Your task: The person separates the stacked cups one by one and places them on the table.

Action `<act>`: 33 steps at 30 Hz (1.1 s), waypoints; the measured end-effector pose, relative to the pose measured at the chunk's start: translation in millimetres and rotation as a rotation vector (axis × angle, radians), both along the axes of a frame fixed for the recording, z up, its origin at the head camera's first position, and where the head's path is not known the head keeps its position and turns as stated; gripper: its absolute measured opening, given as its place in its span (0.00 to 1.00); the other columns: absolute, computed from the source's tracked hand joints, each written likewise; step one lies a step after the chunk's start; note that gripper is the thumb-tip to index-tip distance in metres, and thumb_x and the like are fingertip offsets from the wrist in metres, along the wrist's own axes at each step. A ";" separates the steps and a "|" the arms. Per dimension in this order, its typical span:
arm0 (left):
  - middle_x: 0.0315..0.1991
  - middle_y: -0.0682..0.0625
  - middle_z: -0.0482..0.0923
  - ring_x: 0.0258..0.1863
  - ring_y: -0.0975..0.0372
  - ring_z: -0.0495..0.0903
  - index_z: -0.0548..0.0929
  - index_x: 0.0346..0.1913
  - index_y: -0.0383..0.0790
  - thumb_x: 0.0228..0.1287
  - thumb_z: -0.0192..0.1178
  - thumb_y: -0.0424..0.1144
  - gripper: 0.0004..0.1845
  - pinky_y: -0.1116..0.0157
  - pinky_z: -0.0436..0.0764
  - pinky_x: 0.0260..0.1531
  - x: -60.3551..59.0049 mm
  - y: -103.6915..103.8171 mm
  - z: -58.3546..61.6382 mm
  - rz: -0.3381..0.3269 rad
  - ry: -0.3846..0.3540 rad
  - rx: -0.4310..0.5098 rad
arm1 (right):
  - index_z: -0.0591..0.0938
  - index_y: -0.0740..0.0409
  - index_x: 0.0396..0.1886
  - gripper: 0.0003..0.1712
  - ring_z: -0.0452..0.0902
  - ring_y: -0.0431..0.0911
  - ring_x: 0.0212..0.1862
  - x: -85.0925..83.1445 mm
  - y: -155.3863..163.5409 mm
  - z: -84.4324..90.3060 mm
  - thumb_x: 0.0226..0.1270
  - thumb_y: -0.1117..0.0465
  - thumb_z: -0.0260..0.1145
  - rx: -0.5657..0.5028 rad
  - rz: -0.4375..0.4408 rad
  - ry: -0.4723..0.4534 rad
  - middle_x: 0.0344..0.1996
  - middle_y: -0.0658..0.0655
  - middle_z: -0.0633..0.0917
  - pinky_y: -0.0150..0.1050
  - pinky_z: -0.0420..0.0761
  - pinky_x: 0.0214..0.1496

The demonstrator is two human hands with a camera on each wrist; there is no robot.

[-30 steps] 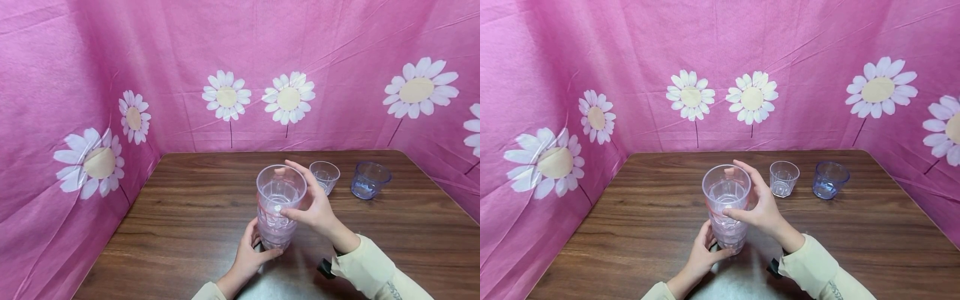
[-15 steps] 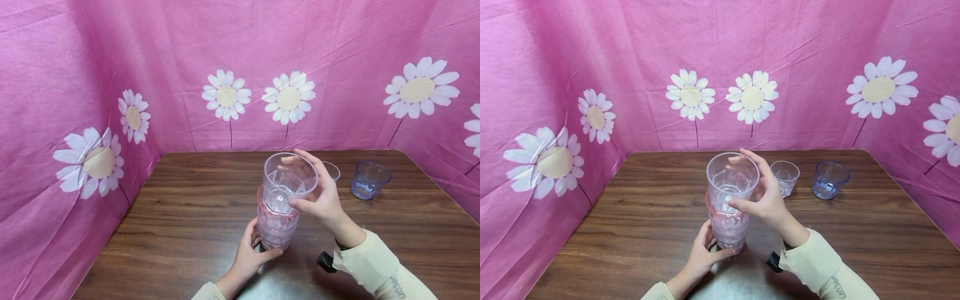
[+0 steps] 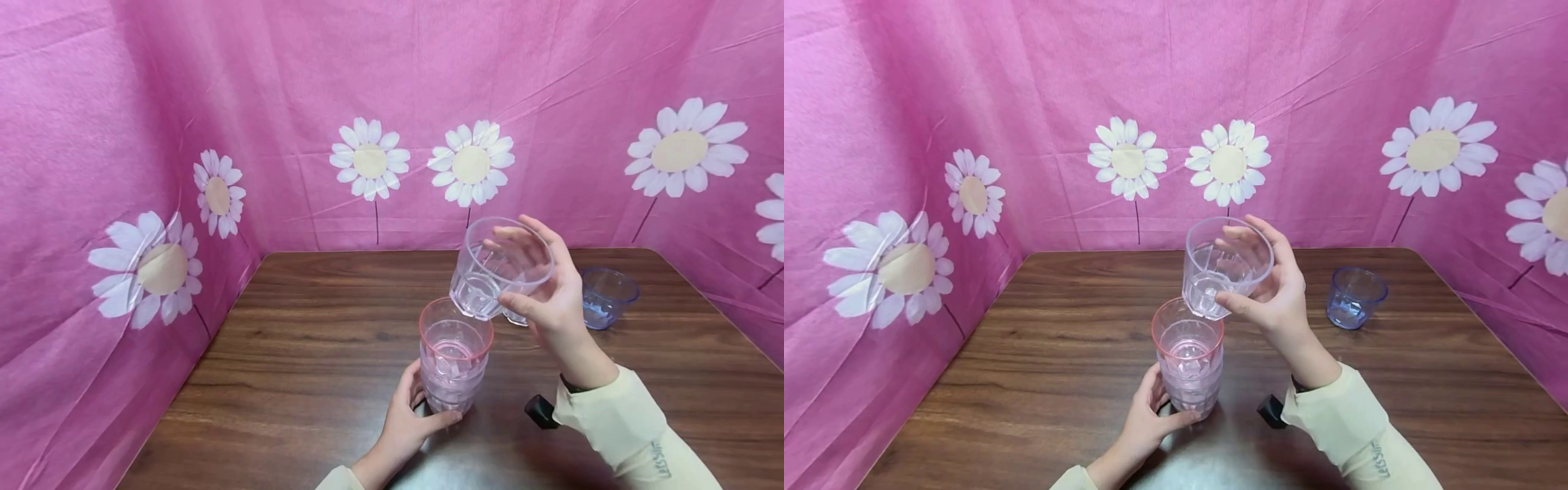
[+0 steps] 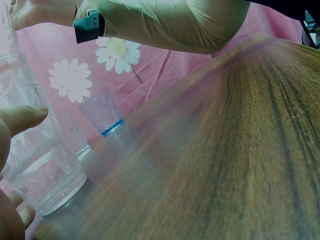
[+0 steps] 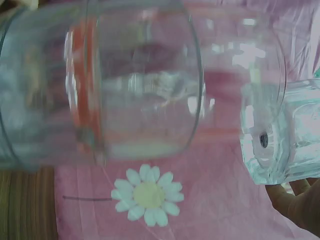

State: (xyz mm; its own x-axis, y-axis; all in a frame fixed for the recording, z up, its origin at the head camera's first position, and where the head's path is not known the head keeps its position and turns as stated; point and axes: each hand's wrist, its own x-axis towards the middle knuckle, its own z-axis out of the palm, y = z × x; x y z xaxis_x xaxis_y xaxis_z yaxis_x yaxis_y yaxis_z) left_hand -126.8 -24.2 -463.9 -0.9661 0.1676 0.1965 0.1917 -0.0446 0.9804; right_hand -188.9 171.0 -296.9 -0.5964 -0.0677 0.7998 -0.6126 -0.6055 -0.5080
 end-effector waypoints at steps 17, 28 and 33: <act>0.59 0.43 0.77 0.57 0.61 0.75 0.68 0.68 0.35 0.45 0.76 0.26 0.44 0.64 0.71 0.60 -0.6 -0.6 -2.2 -0.005 0.014 0.020 | 0.69 0.62 0.66 0.47 0.75 0.52 0.60 -28.4 18.0 -20.0 0.44 0.83 0.76 0.024 -0.177 -0.143 0.56 0.60 0.79 0.39 0.81 0.54; 0.59 0.42 0.78 0.57 0.61 0.76 0.67 0.69 0.35 0.46 0.76 0.26 0.44 0.64 0.71 0.60 -1.6 -0.8 -2.7 -0.012 0.024 0.021 | 0.68 0.62 0.62 0.45 0.77 0.51 0.58 -54.3 22.0 -44.6 0.43 0.87 0.73 0.004 -0.196 -0.245 0.53 0.60 0.79 0.38 0.79 0.57; 0.59 0.42 0.78 0.57 0.61 0.76 0.67 0.69 0.35 0.46 0.77 0.26 0.44 0.64 0.71 0.60 -1.0 -0.7 -2.7 -0.013 0.024 0.017 | 0.68 0.60 0.62 0.45 0.78 0.47 0.56 -64.9 23.1 -56.4 0.43 0.90 0.68 0.064 -0.252 -0.344 0.52 0.57 0.79 0.36 0.79 0.55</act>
